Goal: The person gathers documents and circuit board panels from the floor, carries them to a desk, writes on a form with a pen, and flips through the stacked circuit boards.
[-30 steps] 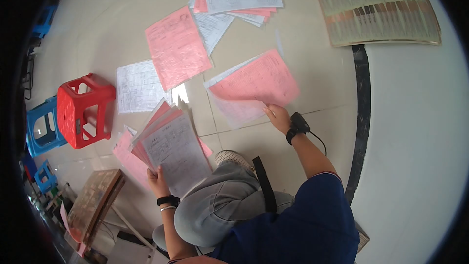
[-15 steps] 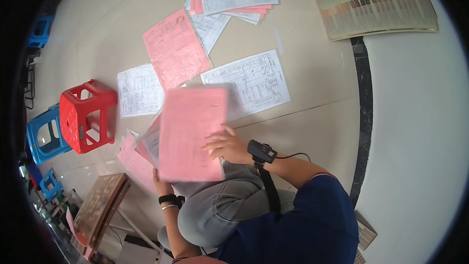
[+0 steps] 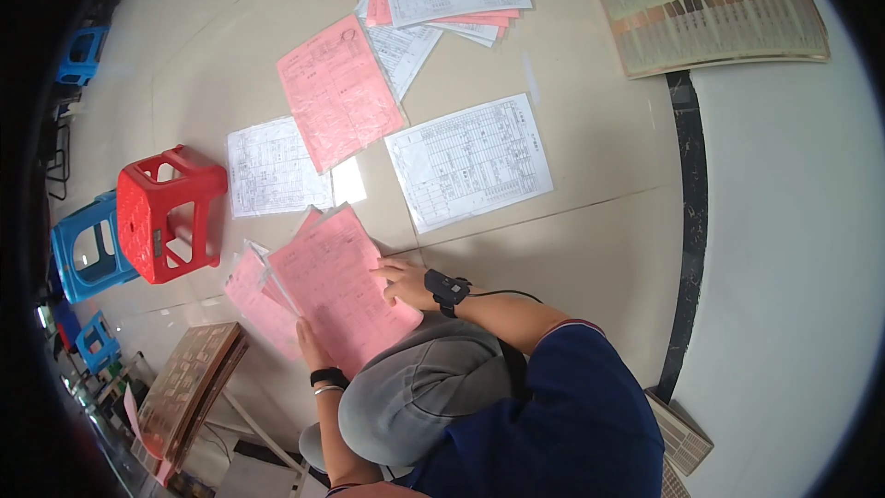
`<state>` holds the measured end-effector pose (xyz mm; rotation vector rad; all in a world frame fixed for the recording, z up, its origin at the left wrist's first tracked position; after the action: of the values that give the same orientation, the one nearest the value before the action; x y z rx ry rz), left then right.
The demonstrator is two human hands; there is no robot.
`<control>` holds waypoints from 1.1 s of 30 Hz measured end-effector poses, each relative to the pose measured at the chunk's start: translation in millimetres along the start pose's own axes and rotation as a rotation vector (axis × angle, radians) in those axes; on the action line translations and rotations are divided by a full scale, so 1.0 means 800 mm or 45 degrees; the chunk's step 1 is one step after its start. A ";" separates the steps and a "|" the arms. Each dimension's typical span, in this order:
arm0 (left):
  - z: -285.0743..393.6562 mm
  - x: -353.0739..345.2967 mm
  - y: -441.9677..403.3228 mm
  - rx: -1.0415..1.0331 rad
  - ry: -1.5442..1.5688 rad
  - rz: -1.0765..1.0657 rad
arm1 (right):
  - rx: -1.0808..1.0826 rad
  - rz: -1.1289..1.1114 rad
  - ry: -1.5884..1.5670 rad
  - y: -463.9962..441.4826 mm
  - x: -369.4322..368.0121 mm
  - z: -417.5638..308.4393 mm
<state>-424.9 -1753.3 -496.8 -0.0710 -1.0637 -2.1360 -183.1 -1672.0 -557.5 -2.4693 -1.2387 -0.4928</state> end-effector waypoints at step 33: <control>0.069 0.075 0.064 -0.296 -0.120 -0.138 | -1.721 1.165 0.527 0.193 0.186 0.153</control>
<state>-450.0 -1769.3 -405.1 -0.2306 -0.8846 -2.3676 44.9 -1602.0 -621.1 -3.1193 0.7430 -1.7727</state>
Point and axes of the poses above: each hand's wrist, its own y-axis away from the middle knuckle, its own x-axis out of the back of the hand, z = x × y, the point moved 1 cm from there along -y, towards the middle knuckle, and after that the axes turned 11 degrees about x, right-handed, at the moved point
